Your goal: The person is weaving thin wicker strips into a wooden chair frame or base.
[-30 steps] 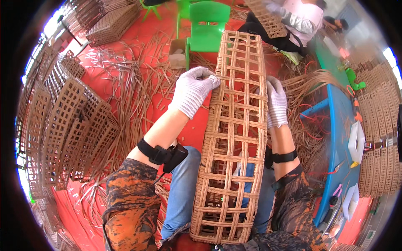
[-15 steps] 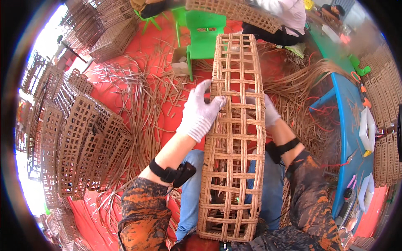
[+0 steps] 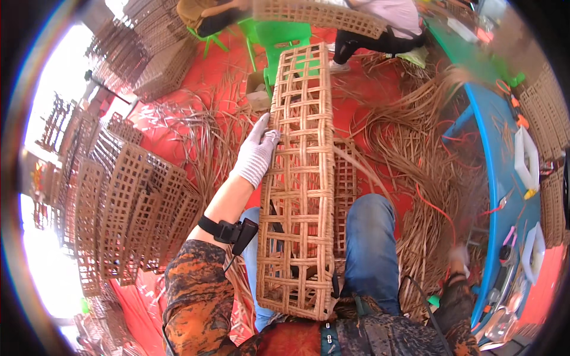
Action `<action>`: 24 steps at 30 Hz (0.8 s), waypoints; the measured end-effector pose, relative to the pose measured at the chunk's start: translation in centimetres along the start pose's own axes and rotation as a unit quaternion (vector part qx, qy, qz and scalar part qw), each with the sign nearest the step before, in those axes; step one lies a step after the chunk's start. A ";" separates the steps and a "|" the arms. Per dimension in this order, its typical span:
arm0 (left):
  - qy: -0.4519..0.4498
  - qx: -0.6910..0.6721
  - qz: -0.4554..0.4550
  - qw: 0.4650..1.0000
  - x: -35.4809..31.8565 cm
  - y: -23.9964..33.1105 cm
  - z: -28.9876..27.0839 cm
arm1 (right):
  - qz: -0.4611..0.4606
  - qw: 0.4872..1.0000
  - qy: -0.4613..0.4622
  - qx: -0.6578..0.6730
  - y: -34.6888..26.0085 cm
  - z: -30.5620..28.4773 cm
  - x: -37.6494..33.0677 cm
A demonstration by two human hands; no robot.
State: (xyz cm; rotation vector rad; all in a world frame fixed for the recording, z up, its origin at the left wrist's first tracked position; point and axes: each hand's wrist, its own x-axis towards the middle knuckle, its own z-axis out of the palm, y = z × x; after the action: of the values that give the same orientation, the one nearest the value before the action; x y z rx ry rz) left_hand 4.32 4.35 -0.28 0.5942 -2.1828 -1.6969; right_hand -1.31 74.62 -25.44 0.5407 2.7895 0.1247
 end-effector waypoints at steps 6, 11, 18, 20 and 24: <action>-0.050 0.081 -0.041 0.995 -3.7 1.3 -2.0 | -0.548 0.688 -0.082 0.469 -35.3 -19.4 -7.9; -0.112 0.153 -0.032 0.981 -8.6 2.2 -3.6 | -0.704 0.571 -0.212 0.366 -48.9 -26.0 -19.8; 0.038 0.207 -0.073 0.975 -13.6 0.7 -1.3 | -0.574 0.533 -0.365 0.503 -43.9 -19.7 -10.0; 0.047 0.264 -0.027 0.963 -13.5 0.1 -1.3 | -0.477 0.565 -0.387 0.551 -34.9 -15.5 -1.3; 0.051 0.272 -0.017 0.961 -13.0 -0.5 -1.9 | -0.223 0.855 -0.159 0.441 -10.5 -0.8 9.9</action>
State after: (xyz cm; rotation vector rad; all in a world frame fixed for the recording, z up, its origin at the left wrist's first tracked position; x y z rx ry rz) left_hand 16.51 9.19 -0.16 0.8312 -2.5751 -1.0324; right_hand -14.03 68.66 -28.88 0.0475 2.4120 -1.2638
